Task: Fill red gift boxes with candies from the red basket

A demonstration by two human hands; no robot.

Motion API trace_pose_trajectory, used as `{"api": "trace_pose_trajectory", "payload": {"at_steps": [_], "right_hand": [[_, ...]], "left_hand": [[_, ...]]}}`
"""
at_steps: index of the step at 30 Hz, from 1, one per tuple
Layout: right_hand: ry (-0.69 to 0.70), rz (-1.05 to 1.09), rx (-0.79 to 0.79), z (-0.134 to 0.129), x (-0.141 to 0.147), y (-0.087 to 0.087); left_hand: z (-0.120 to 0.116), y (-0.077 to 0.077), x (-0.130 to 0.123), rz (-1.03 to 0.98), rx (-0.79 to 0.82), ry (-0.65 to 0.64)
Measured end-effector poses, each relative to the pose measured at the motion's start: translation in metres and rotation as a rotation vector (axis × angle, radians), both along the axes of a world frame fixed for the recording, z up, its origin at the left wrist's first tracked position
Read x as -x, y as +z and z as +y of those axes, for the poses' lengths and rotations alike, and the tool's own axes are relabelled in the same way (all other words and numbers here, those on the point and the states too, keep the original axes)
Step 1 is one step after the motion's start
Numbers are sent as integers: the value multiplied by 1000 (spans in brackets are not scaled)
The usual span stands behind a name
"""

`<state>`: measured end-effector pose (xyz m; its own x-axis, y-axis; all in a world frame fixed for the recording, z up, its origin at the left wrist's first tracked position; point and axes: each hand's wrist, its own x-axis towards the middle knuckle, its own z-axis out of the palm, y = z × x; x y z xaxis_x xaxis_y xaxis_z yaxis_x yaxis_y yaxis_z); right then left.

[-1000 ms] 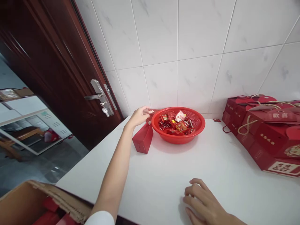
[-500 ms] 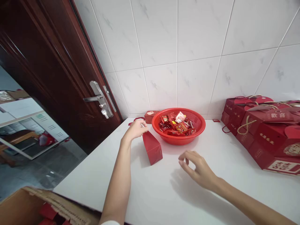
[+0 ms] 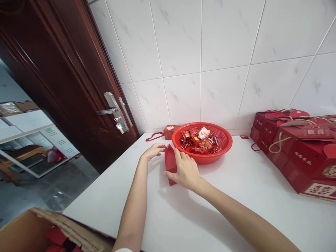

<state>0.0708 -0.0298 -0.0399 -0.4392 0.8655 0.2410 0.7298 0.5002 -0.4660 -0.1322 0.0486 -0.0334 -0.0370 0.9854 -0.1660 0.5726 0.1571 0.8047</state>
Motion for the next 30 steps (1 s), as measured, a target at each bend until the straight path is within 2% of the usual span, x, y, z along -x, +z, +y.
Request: {"api": "trace_pose_trajectory", "payload": {"at_steps": [3, 7, 12, 19, 21, 25, 30], "right_hand": [[9, 3, 91, 5, -8, -3], [20, 162, 215, 6, -31, -9], [90, 308, 281, -1, -47, -12], [38, 420, 302, -2, -62, -7], [88, 491, 337, 3, -70, -8], [253, 719, 443, 11, -93, -13], [346, 893, 522, 12, -119, -22]], "left_hand": [[-1, -2, 2, -45, 33, -62], [-2, -2, 5, -83, 68, -191], [-4, 9, 1, -43, 115, -326], [-31, 51, -18, -3, -116, -519], [-40, 60, -31, -3, -167, -580], [-53, 67, -55, -28, -236, -640], [-59, 67, -68, -61, -262, -672]]}}
